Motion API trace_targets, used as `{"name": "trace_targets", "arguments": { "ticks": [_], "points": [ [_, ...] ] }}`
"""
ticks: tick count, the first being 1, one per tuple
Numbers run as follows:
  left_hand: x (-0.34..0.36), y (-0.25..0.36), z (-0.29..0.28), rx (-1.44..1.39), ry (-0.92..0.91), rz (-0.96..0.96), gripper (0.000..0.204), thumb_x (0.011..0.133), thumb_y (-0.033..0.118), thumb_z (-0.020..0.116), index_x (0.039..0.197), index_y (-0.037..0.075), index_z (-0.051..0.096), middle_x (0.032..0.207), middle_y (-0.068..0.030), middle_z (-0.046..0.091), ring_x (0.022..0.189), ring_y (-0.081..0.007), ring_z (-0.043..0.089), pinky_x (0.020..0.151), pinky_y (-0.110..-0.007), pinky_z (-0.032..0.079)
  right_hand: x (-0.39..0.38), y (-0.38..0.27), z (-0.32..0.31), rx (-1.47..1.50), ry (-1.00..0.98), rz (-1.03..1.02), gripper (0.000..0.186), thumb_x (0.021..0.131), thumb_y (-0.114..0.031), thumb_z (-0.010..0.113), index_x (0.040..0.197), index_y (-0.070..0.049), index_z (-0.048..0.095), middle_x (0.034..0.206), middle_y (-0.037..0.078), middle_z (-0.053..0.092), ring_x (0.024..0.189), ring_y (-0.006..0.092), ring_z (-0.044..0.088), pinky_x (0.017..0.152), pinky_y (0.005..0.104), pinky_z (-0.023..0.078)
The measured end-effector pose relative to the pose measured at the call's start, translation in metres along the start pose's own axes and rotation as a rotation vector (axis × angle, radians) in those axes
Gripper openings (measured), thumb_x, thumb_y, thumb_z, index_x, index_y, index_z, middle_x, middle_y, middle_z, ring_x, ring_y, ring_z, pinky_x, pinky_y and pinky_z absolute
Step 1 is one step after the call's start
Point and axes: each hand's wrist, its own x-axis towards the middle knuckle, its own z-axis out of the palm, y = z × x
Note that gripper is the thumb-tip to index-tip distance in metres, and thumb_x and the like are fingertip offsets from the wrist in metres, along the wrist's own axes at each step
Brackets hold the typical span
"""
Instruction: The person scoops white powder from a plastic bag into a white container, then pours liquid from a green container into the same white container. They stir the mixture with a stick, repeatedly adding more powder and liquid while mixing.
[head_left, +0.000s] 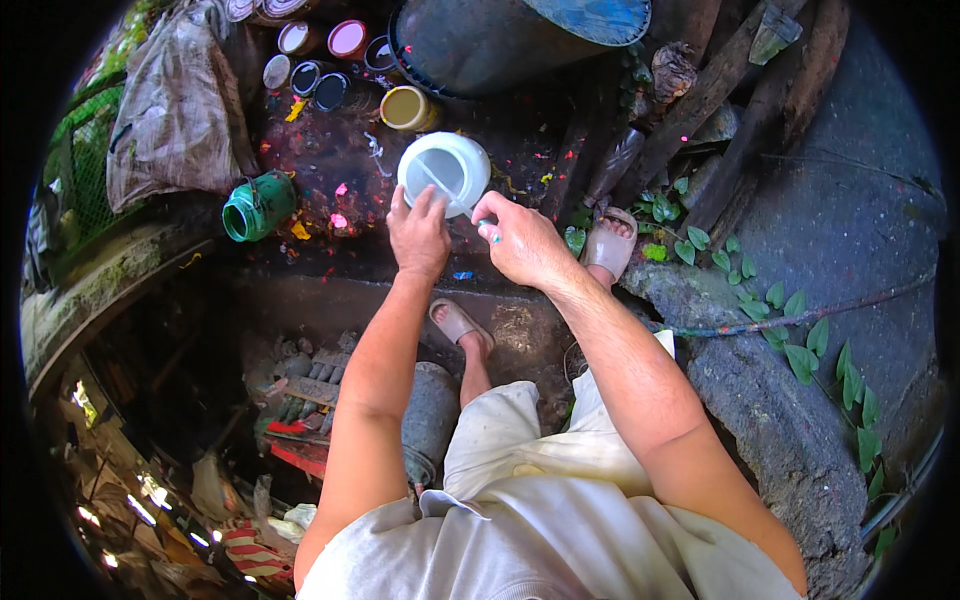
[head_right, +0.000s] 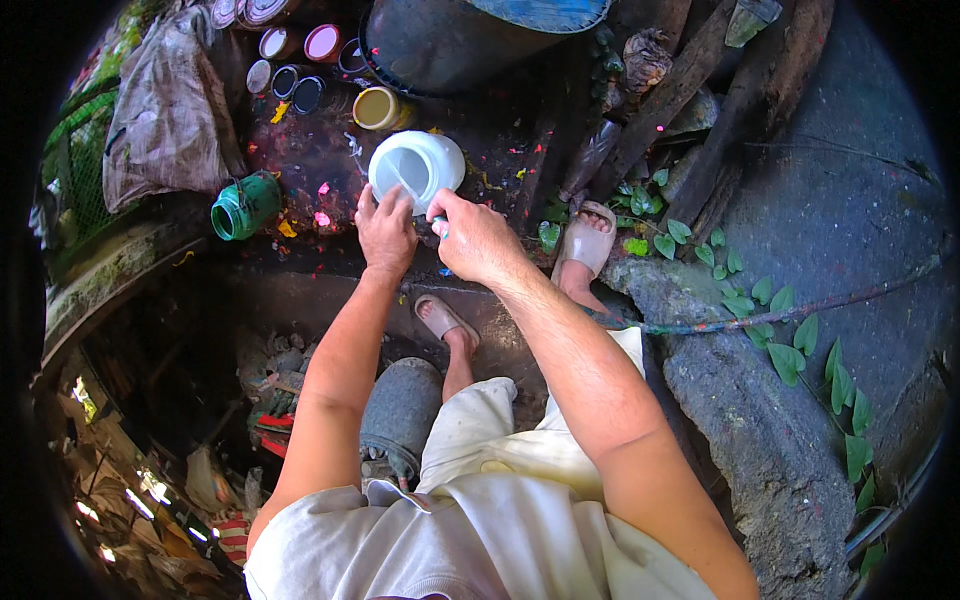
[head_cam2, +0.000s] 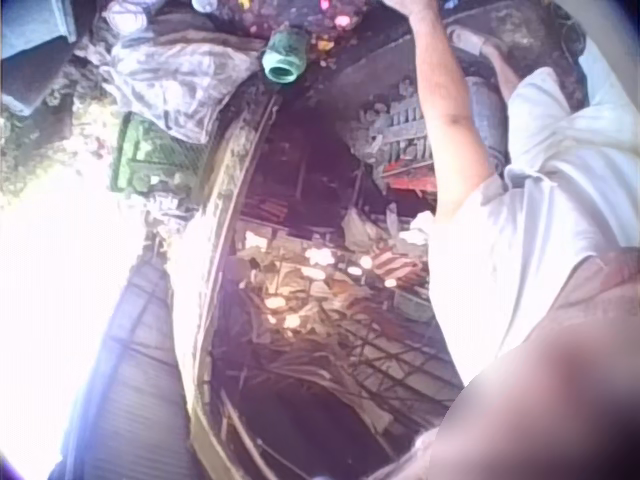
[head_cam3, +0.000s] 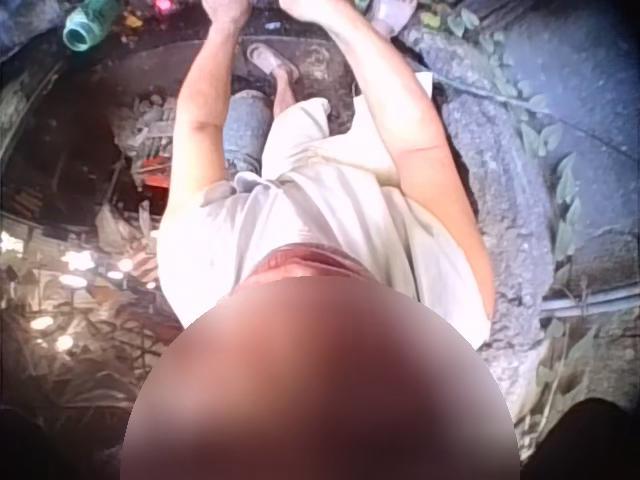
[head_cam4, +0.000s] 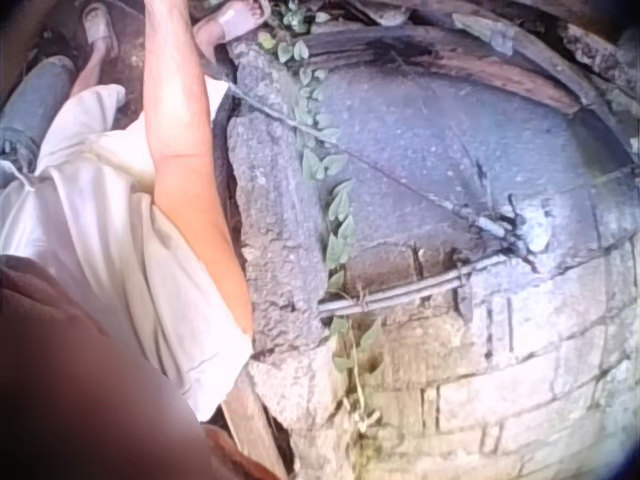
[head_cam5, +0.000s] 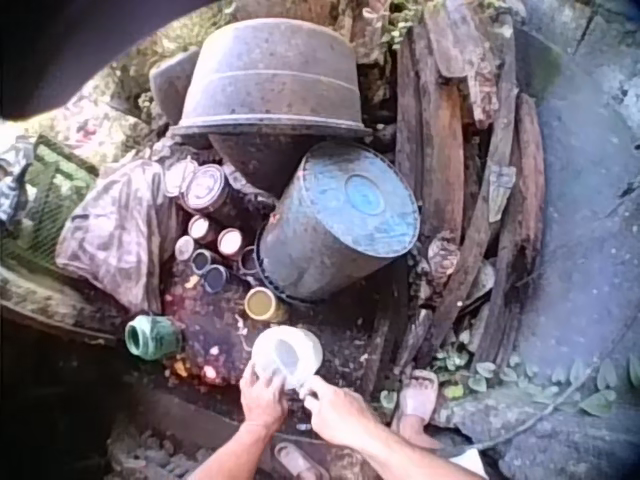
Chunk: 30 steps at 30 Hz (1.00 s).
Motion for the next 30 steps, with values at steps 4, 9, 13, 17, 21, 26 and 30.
{"name": "trace_targets", "arguments": {
  "ticks": [4,9,13,17,21,26,30],
  "points": [
    [0.023,-0.005,-0.004,-0.042,-0.124,-0.019,0.012,0.091,0.008,0.073,0.102,0.009,0.078,0.11,-0.0134,0.078,0.133,-0.0545,0.057,0.108,-0.06,0.048,0.0,-0.005,0.004,0.003,-0.019,-0.003,0.016,0.104,-0.013,0.065,0.12,-0.012,0.064,0.106,0.02,0.079,0.107,0.0442,0.075,0.091,0.0574,0.057],
    [0.026,-0.018,-0.013,-0.208,-0.162,-0.107,0.011,0.094,0.009,0.074,0.104,0.003,0.076,0.109,-0.0182,0.077,0.123,-0.0517,0.06,0.107,-0.056,0.05,0.0,-0.011,0.005,0.05,-0.007,-0.028,0.017,0.105,-0.014,0.066,0.122,-0.012,0.064,0.104,0.021,0.078,0.105,0.0438,0.075,0.089,0.0563,0.057],
    [0.019,-0.026,-0.01,-0.232,-0.15,-0.127,0.012,0.095,0.009,0.075,0.105,0.002,0.076,0.109,-0.0185,0.077,0.126,-0.0502,0.06,0.109,-0.056,0.049,-0.001,-0.02,0.009,0.044,0.014,-0.016,0.016,0.106,-0.013,0.067,0.121,-0.011,0.065,0.099,0.02,0.078,0.102,0.0423,0.076,0.088,0.054,0.057],
    [0.016,-0.02,-0.016,-0.21,-0.169,-0.097,0.011,0.094,0.01,0.074,0.103,0.005,0.077,0.109,-0.0169,0.078,0.131,-0.0461,0.06,0.117,-0.054,0.046,0.0,-0.02,0.01,0.031,0.004,0.015,0.017,0.106,-0.014,0.068,0.122,-0.012,0.065,0.1,0.02,0.078,0.104,0.0425,0.076,0.089,0.054,0.058],
    [0.017,-0.013,-0.037,0.072,-0.088,0.008,0.01,0.093,0.018,0.076,0.098,0.01,0.078,0.101,-0.0148,0.079,0.126,-0.0408,0.067,0.121,-0.05,0.041,-0.002,-0.015,0.014,0.012,-0.058,-0.015,0.02,0.105,-0.016,0.069,0.124,-0.01,0.065,0.104,0.021,0.078,0.107,0.0431,0.075,0.092,0.0541,0.057],
    [0.029,-0.015,-0.026,-0.135,-0.27,-0.316,0.021,0.089,0.024,0.085,0.089,0.006,0.074,0.087,-0.019,0.078,0.086,-0.0366,0.077,0.085,-0.048,0.058,-0.007,-0.017,0.023,-0.081,-0.162,-0.006,0.029,0.103,-0.02,0.071,0.125,-0.002,0.064,0.113,0.026,0.077,0.113,0.044,0.075,0.098,0.0569,0.058],
    [0.039,-0.034,0.016,-0.516,-0.28,-0.686,0.033,0.087,0.028,0.093,0.087,0.004,0.071,0.077,-0.0118,0.075,0.067,-0.0307,0.071,0.068,-0.045,0.057,-0.007,-0.025,0.02,-0.13,-0.212,0.038,0.032,0.104,-0.023,0.07,0.127,-0.002,0.066,0.114,0.027,0.078,0.113,0.0434,0.076,0.099,0.0577,0.059]
  ]
}}
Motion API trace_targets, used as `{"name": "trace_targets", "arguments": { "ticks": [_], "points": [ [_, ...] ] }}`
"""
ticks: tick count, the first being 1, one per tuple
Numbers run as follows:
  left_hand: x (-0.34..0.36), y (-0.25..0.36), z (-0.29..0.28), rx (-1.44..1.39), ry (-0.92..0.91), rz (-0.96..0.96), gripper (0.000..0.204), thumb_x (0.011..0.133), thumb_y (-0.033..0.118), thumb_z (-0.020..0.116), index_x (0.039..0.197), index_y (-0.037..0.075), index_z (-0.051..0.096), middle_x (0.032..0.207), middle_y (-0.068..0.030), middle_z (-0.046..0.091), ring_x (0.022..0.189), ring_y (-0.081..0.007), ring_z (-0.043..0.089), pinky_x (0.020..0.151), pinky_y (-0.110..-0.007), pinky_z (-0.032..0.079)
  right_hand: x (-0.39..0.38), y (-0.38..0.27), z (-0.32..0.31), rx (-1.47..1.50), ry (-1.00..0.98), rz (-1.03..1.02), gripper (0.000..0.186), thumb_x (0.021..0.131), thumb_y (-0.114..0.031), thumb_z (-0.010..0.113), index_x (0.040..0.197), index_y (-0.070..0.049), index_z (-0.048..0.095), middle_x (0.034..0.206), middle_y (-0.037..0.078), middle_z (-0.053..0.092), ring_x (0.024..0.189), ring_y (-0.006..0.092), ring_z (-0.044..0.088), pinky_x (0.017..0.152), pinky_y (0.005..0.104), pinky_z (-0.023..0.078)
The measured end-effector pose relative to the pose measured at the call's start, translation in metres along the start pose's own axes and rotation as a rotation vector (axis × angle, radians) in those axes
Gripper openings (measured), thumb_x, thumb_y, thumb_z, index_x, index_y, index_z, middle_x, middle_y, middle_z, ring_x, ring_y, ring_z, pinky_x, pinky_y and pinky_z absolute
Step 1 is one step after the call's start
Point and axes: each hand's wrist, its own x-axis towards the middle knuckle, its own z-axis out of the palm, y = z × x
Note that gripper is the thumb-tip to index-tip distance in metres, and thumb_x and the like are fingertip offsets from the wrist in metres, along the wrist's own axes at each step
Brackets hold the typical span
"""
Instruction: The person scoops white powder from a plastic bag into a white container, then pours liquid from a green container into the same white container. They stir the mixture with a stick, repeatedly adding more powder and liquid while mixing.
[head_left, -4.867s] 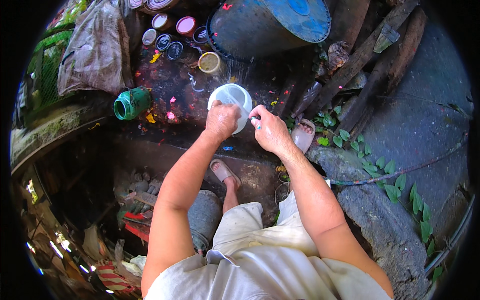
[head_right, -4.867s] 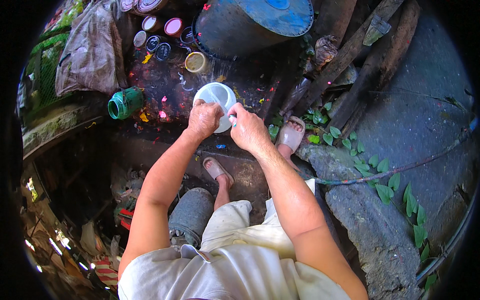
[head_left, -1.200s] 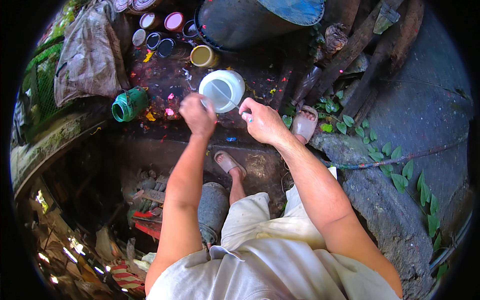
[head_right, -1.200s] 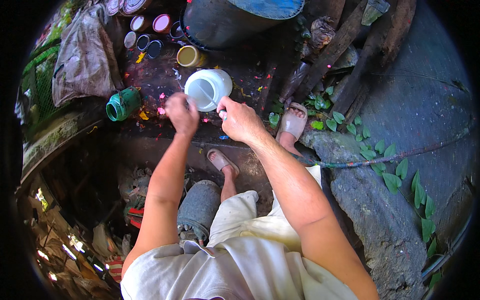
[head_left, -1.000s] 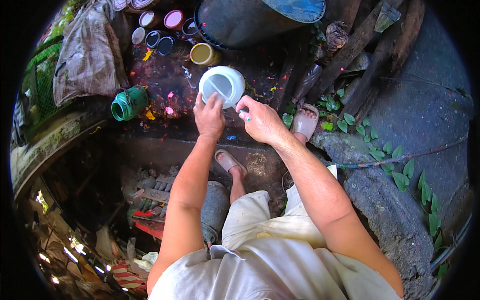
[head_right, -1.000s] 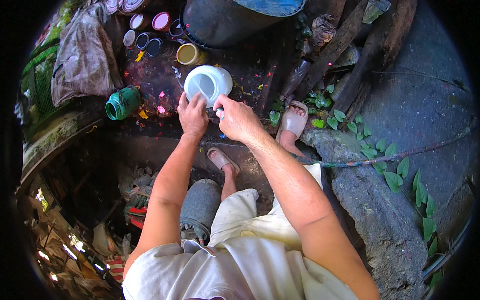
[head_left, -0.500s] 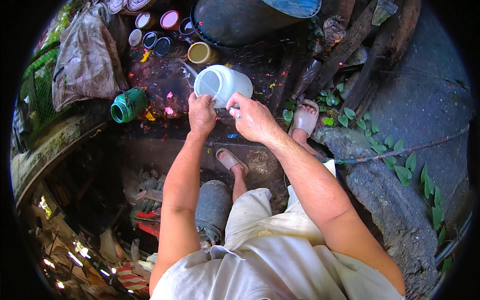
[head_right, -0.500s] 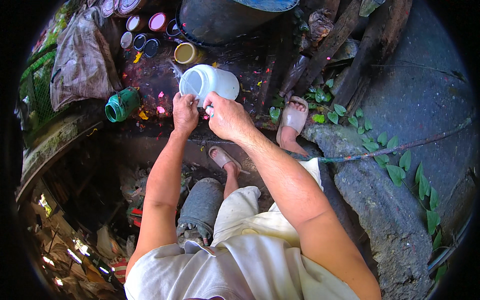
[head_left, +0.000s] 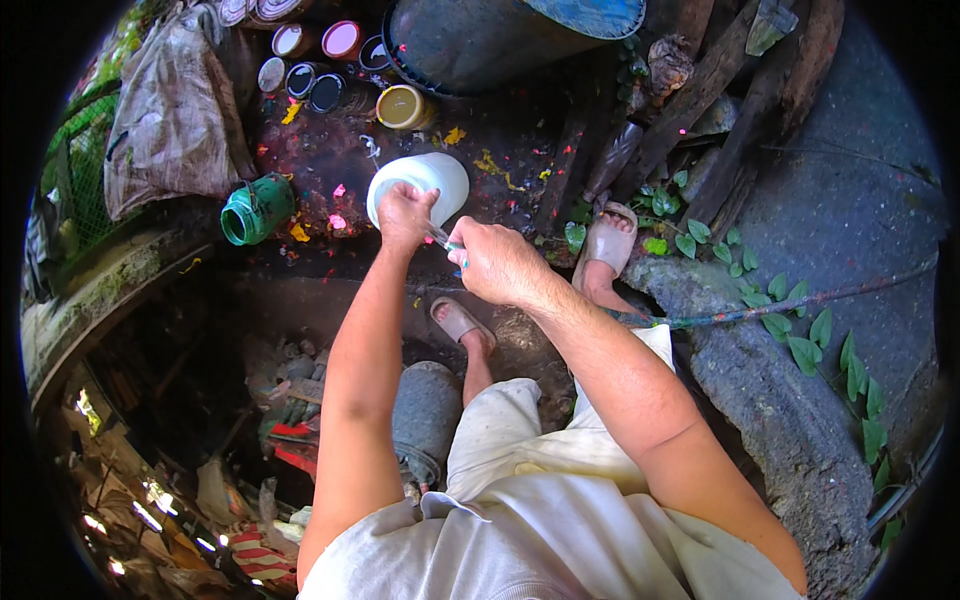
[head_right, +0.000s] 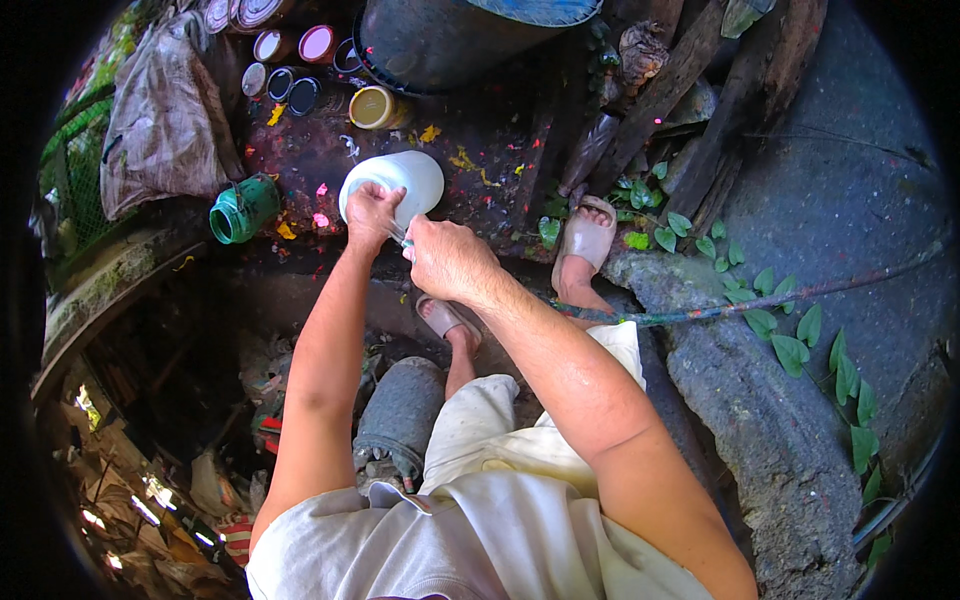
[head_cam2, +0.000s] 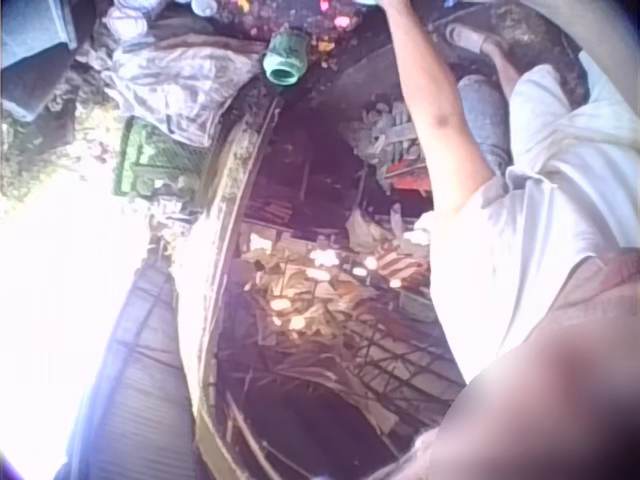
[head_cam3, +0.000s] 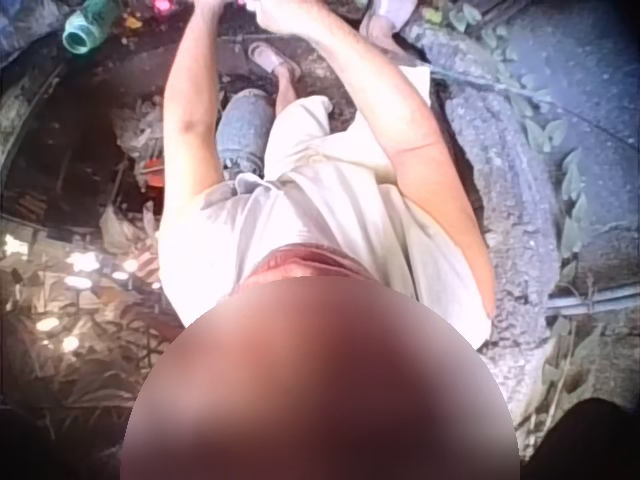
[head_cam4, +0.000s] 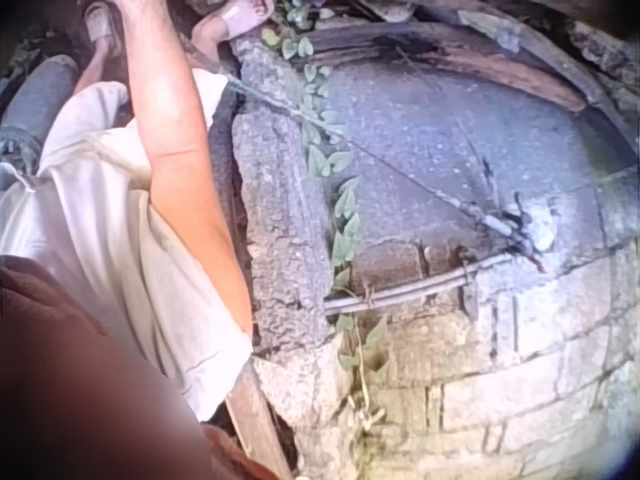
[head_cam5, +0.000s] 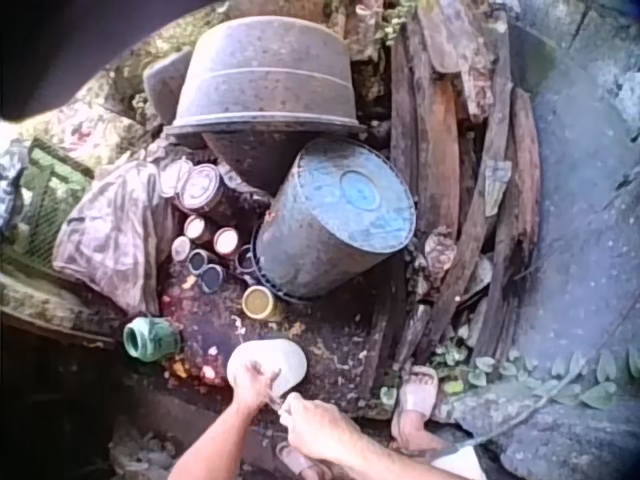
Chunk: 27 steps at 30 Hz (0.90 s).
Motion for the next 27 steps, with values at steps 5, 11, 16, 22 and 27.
{"name": "trace_targets", "arguments": {
  "ticks": [5,11,16,22,27],
  "points": [
    [0.031,-0.009,0.023,-1.04,0.089,-0.402,0.02,0.094,0.01,0.087,0.102,0.004,0.069,0.09,-0.0053,0.073,0.08,-0.0211,0.071,0.071,-0.036,0.057,-0.001,0.009,0.003,-0.003,0.091,-0.018,0.023,0.106,-0.02,0.069,0.12,-0.003,0.065,0.105,0.025,0.077,0.106,0.0455,0.074,0.091,0.0583,0.056],
    [0.033,-0.02,0.038,-1.479,-0.052,-0.47,0.029,0.114,0.03,0.063,0.102,0.005,0.068,0.089,-0.0091,0.072,0.078,-0.0187,0.071,0.072,-0.035,0.061,-0.002,0.01,0.002,-0.003,0.086,-0.043,0.023,0.106,-0.02,0.069,0.12,-0.002,0.064,0.101,0.025,0.077,0.103,0.0462,0.075,0.089,0.059,0.056],
    [0.028,0.016,0.027,-0.836,-0.175,-0.418,0.035,0.112,0.036,0.066,0.099,0.004,0.068,0.087,-0.0089,0.075,0.066,-0.0194,0.073,0.063,-0.031,0.062,-0.005,0.011,0.0,-0.049,0.078,-0.035,0.024,0.105,-0.02,0.069,0.12,-0.001,0.062,0.099,0.026,0.077,0.102,0.0464,0.075,0.088,0.0595,0.056],
    [0.018,0.032,0.038,-0.78,-0.14,-0.356,0.019,0.101,0.02,0.082,0.102,0.006,0.07,0.088,-0.0045,0.074,0.074,-0.0151,0.073,0.068,-0.031,0.061,-0.005,0.02,-0.008,-0.096,0.097,0.012,0.025,0.106,-0.019,0.065,0.119,0.002,0.059,0.1,0.029,0.077,0.103,0.0472,0.076,0.09,0.0603,0.059],
    [0.024,0.025,0.05,0.049,-0.048,0.048,0.038,0.097,0.025,0.076,0.112,-0.01,0.072,0.103,-0.0312,0.077,0.109,-0.0453,0.075,0.095,-0.053,0.056,-0.009,0.013,-0.024,-0.157,0.096,0.041,0.026,0.107,-0.019,0.062,0.118,0.005,0.057,0.103,0.032,0.077,0.106,0.0487,0.077,0.092,0.0607,0.062]
  ]
}}
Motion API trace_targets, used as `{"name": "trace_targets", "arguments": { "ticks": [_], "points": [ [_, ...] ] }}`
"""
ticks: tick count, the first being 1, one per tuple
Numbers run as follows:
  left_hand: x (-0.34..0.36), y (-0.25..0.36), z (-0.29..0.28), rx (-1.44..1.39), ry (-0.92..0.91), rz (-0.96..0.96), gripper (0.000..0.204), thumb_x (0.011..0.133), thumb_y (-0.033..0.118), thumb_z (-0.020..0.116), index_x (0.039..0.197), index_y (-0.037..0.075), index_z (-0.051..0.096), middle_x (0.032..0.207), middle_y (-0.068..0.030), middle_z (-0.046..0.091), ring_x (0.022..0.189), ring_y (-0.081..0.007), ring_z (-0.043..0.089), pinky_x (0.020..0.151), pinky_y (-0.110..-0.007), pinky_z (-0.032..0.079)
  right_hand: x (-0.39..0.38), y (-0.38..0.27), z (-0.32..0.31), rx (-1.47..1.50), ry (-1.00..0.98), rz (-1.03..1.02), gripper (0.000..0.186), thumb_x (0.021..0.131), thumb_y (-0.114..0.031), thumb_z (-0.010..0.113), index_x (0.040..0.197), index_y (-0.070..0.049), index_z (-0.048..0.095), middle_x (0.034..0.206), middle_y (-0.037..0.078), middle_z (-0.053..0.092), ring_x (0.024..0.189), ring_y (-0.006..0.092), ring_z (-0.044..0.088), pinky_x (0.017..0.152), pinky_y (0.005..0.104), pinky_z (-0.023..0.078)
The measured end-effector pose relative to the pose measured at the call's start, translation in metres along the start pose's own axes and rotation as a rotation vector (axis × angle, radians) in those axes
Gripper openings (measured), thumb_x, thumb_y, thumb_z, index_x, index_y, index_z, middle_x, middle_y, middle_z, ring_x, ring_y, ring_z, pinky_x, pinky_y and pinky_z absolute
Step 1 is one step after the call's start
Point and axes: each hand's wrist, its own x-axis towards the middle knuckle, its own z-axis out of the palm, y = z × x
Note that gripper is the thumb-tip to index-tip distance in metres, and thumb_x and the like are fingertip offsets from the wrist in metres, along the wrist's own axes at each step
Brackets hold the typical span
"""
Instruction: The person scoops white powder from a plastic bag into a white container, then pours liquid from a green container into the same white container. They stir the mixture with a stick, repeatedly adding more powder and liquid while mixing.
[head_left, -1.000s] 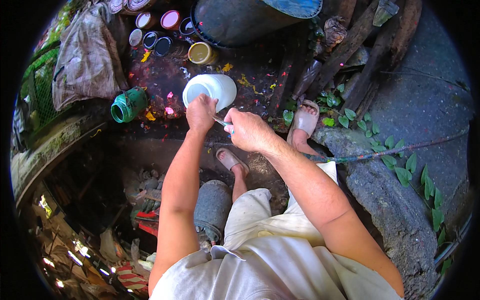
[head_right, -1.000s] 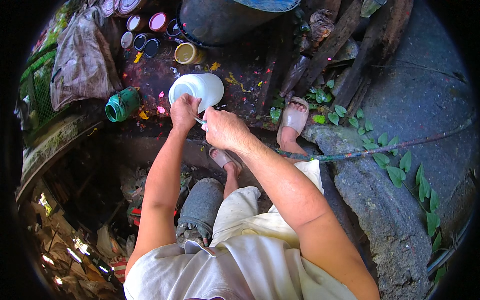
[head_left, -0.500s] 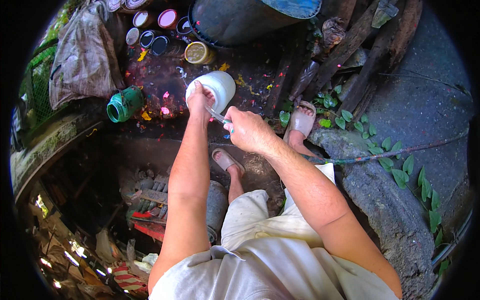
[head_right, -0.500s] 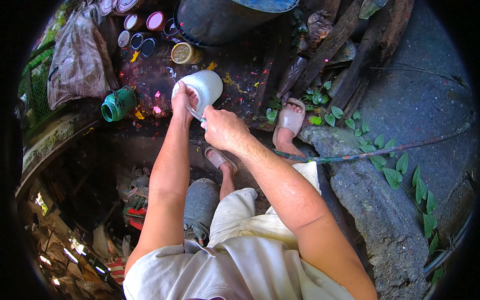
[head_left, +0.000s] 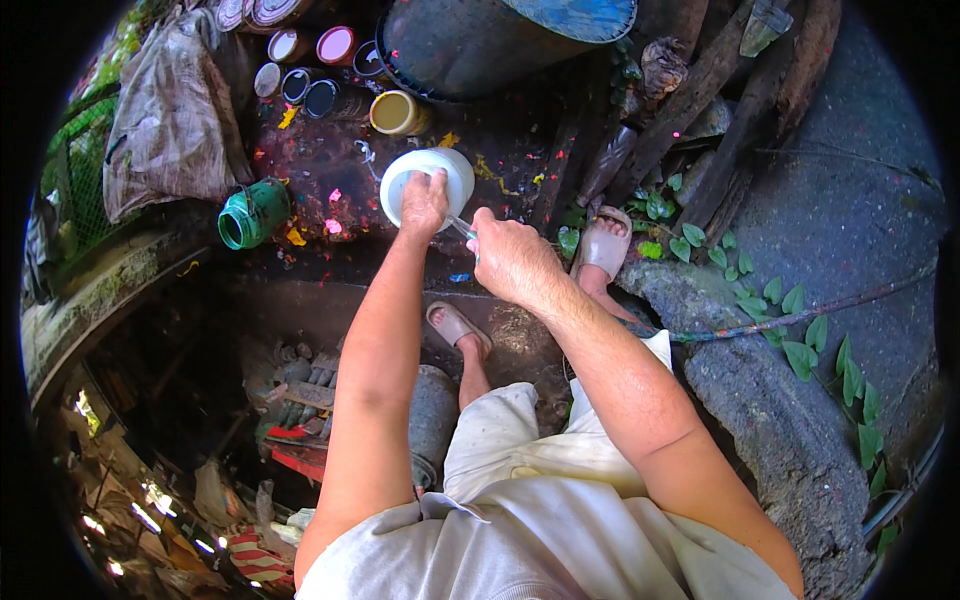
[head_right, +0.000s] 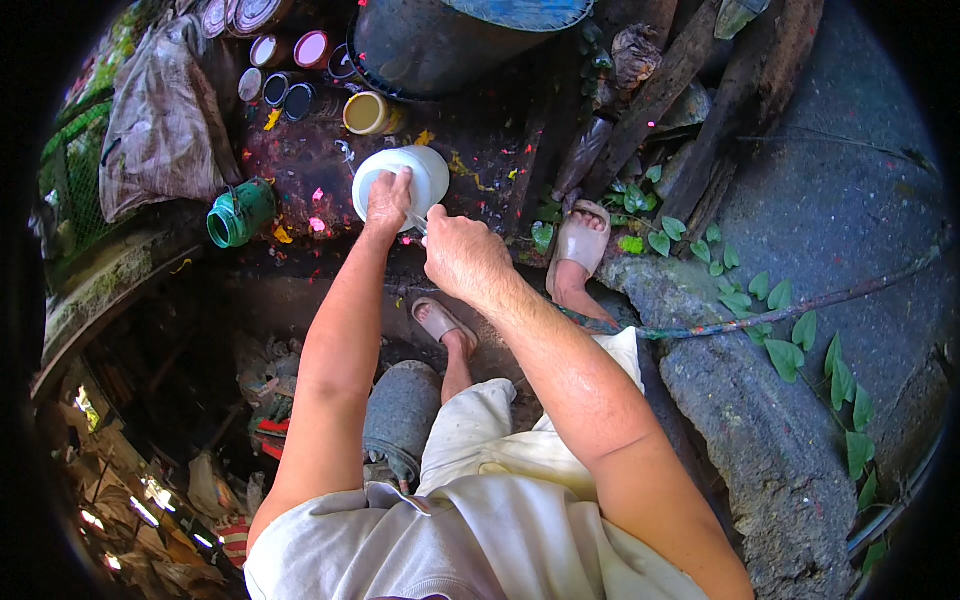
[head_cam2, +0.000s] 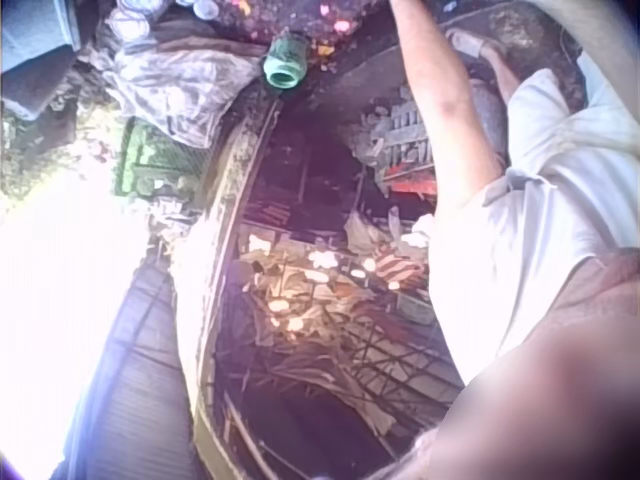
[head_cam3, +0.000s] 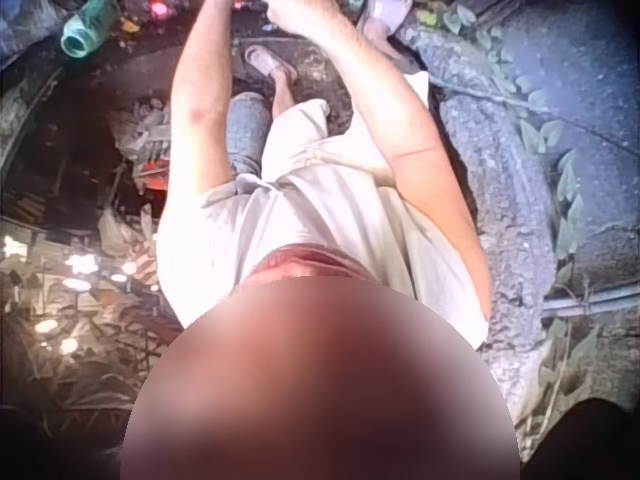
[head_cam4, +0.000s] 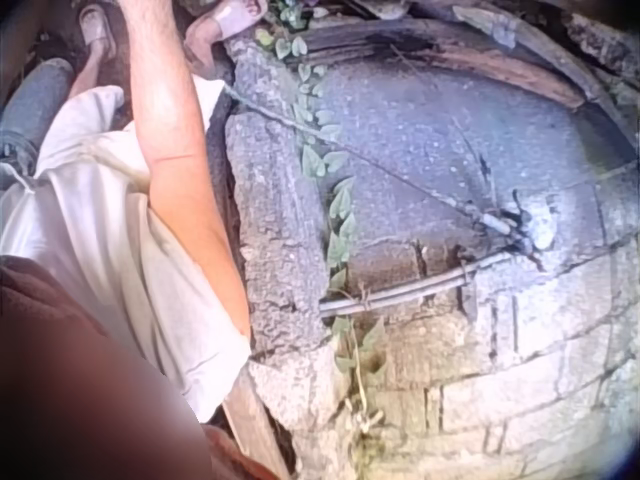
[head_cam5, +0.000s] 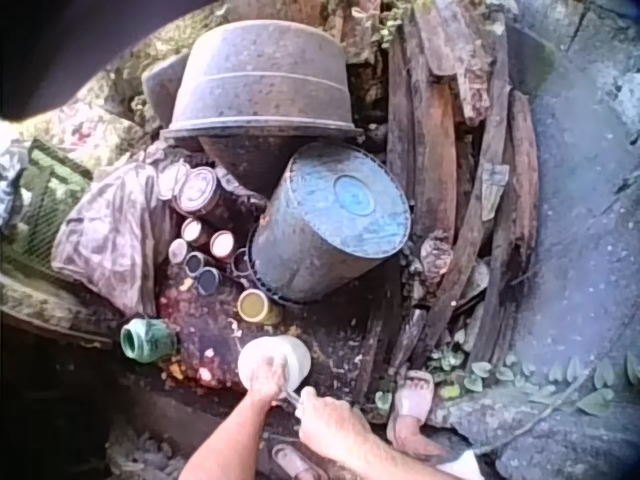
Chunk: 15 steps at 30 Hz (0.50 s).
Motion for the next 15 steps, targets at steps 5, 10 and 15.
{"name": "trace_targets", "arguments": {
  "ticks": [5,10,15],
  "points": [
    [-0.013,0.017,0.003,-0.097,-0.088,-0.146,0.059,0.103,0.046,0.064,0.113,-0.011,0.075,0.113,-0.036,0.076,0.112,-0.0516,0.073,0.098,-0.054,0.056,-0.001,-0.005,-0.004,-0.018,-0.038,0.036,0.028,0.107,-0.02,0.063,0.119,0.005,0.057,0.104,0.032,0.077,0.106,0.0505,0.077,0.093,0.0612,0.062],
    [-0.021,0.024,-0.012,0.457,-0.248,-0.105,0.071,0.105,0.061,0.061,0.12,-0.006,0.078,0.121,-0.0336,0.076,0.12,-0.0469,0.074,0.104,-0.055,0.056,0.0,-0.004,0.004,-0.007,-0.039,-0.001,0.029,0.107,-0.021,0.062,0.12,0.004,0.056,0.105,0.033,0.077,0.107,0.0515,0.076,0.093,0.0637,0.06],
    [-0.032,0.002,-0.035,0.4,-0.309,0.184,0.047,0.098,0.04,0.071,0.119,-0.002,0.072,0.112,-0.0295,0.078,0.122,-0.0452,0.073,0.104,-0.055,0.055,-0.002,-0.009,0.007,-0.034,-0.048,-0.007,0.028,0.108,-0.022,0.061,0.12,0.002,0.056,0.106,0.032,0.077,0.107,0.0518,0.075,0.093,0.0644,0.059]
  ]
}}
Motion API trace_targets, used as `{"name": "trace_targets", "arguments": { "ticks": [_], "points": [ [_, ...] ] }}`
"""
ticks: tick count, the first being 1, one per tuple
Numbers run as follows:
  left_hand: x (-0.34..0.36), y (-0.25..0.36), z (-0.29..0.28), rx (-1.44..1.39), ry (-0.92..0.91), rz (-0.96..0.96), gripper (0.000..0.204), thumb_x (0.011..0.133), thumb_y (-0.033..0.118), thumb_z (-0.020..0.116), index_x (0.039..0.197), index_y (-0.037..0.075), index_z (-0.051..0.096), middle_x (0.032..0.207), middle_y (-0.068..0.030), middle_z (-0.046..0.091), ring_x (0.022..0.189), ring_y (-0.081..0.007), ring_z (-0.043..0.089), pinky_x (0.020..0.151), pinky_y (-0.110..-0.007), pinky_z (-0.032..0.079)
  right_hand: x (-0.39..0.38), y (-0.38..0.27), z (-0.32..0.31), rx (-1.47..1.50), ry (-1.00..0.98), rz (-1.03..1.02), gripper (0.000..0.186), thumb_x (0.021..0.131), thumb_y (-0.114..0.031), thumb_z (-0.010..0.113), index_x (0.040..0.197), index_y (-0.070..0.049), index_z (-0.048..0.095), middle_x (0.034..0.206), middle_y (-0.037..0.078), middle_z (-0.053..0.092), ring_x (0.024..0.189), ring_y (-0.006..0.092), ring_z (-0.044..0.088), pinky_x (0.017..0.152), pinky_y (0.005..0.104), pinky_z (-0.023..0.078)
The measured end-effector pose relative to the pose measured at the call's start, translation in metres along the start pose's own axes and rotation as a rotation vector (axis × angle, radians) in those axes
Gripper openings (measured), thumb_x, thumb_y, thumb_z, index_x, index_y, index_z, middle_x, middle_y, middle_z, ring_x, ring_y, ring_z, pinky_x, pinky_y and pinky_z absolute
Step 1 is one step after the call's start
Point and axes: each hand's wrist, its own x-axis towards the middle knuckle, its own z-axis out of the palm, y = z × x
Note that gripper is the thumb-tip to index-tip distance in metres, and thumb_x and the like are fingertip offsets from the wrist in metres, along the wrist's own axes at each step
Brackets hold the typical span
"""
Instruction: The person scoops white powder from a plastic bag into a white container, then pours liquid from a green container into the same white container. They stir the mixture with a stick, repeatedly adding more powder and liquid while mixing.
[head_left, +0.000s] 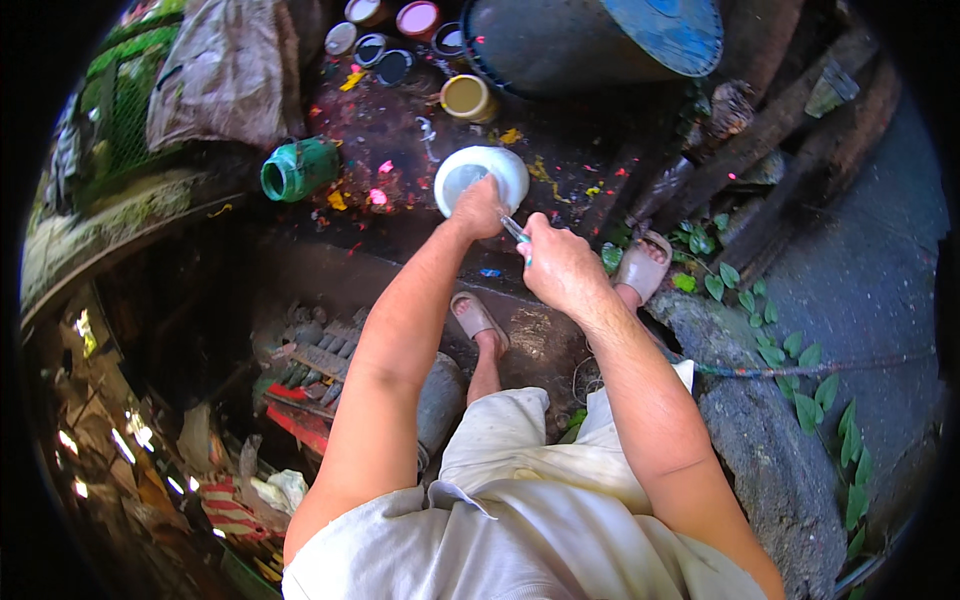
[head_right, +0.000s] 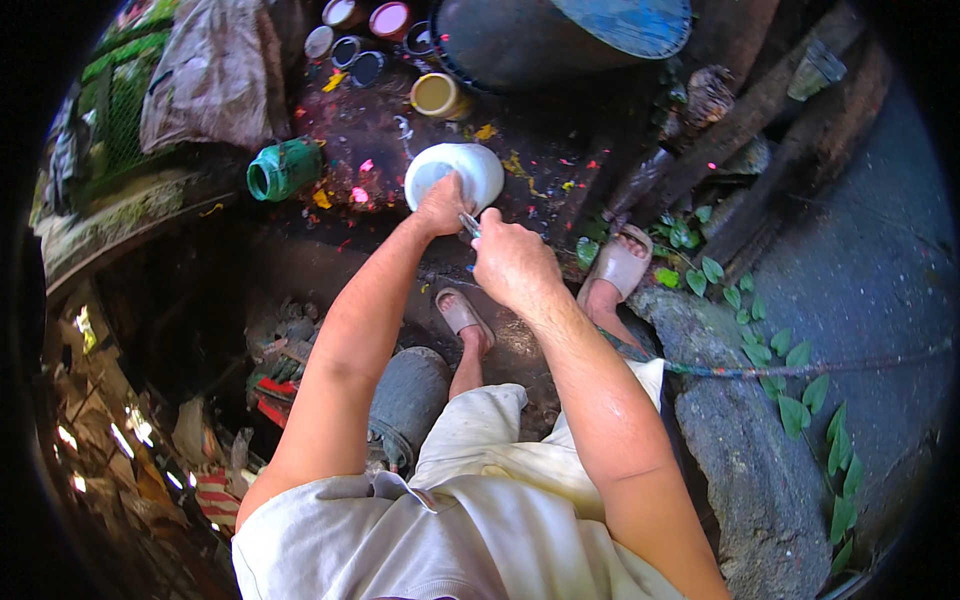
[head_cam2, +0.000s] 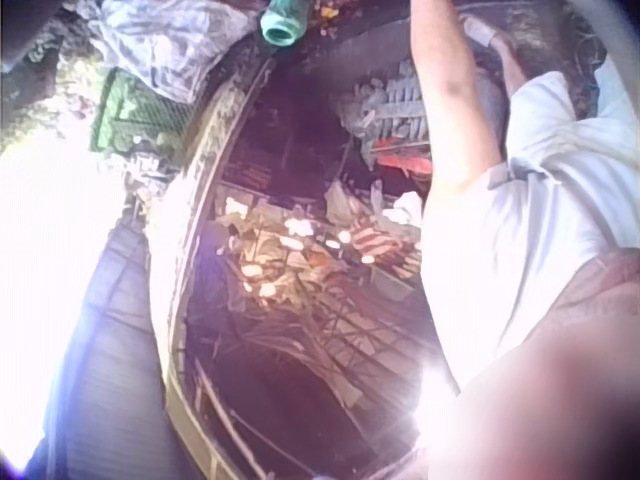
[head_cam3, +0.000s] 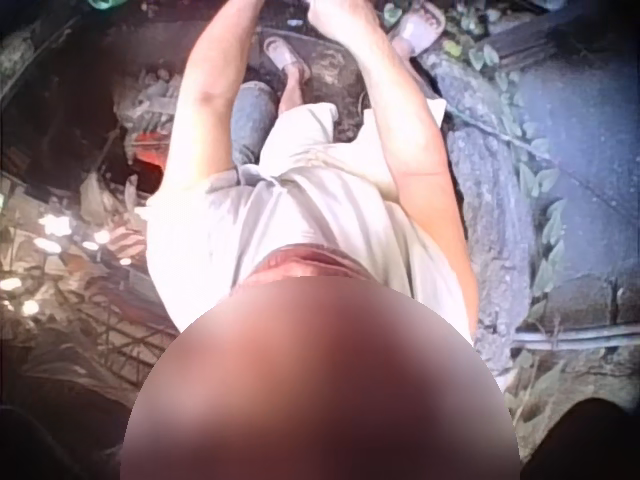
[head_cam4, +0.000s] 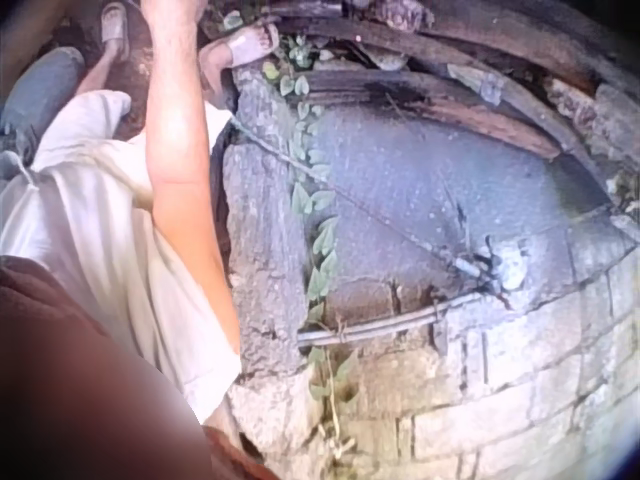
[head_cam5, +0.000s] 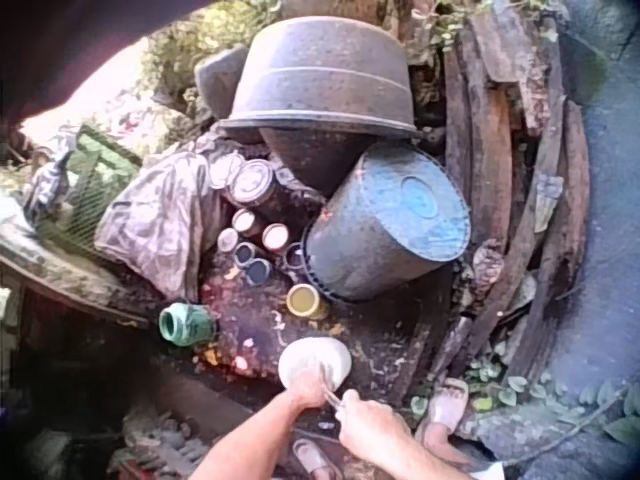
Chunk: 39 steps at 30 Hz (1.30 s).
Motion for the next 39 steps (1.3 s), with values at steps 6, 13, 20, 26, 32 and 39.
{"name": "trace_targets", "arguments": {
  "ticks": [6,13,20,26,32,39],
  "points": [
    [-0.033,-0.002,0.009,-0.115,0.526,-0.021,0.023,0.104,0.027,0.067,0.103,0.004,0.068,0.094,-0.0234,0.075,0.095,-0.0492,0.071,0.085,-0.057,0.053,0.01,0.018,-0.007,-0.038,0.143,0.017,0.028,0.108,-0.023,0.062,0.123,0.0,0.057,0.106,0.03,0.077,0.107,0.0499,0.075,0.094,0.0624,0.059],
    [-0.021,-0.07,-0.001,-1.155,0.667,-0.223,0.022,0.103,0.02,0.072,0.104,-0.001,0.078,0.092,-0.0019,0.076,0.085,-0.0125,0.068,0.079,-0.034,0.055,0.007,0.038,-0.028,-0.049,0.289,0.08,0.022,0.109,-0.02,0.062,0.122,-0.003,0.06,0.103,0.028,0.077,0.103,0.0496,0.075,0.091,0.0608,0.057],
    [-0.017,-0.095,-0.027,-1.936,0.136,-0.056,0.039,0.108,0.019,0.053,0.13,-0.006,0.072,0.123,-0.0169,0.078,0.11,-0.0287,0.076,0.101,-0.044,0.06,0.004,0.039,-0.038,-0.003,0.333,0.127,0.019,0.109,-0.02,0.063,0.118,-0.003,0.061,0.105,0.029,0.076,0.106,0.0505,0.073,0.091,0.0605,0.055],
    [-0.05,-0.075,-0.035,-1.925,0.334,0.211,0.055,0.112,0.04,0.051,0.151,0.003,0.062,0.147,-0.0167,0.07,0.13,-0.0338,0.069,0.113,-0.051,0.056,0.001,0.038,-0.03,-0.003,0.331,0.106,0.019,0.109,-0.022,0.064,0.117,-0.004,0.061,0.102,0.027,0.076,0.103,0.0505,0.073,0.088,0.0604,0.055],
    [-0.033,-0.084,-0.082,-2.429,0.263,0.681,0.056,0.112,0.042,0.05,0.153,0.004,0.06,0.15,-0.0169,0.067,0.133,-0.035,0.067,0.115,-0.053,0.054,0.0,0.031,-0.026,0.01,0.291,0.058,0.019,0.109,-0.021,0.064,0.117,-0.004,0.06,0.101,0.027,0.077,0.1,0.0495,0.074,0.088,0.0598,0.056],
    [-0.043,-0.124,-0.092,-2.305,0.567,0.348,0.058,0.113,0.043,0.049,0.155,0.004,0.058,0.154,-0.0169,0.065,0.136,-0.0367,0.065,0.118,-0.056,0.051,-0.001,0.017,-0.024,0.182,0.265,-0.049,0.024,0.103,-0.021,0.072,0.119,-0.005,0.078,0.109,0.022,0.079,0.103,0.0442,0.076,0.091,0.0512,0.06]
  ]
}}
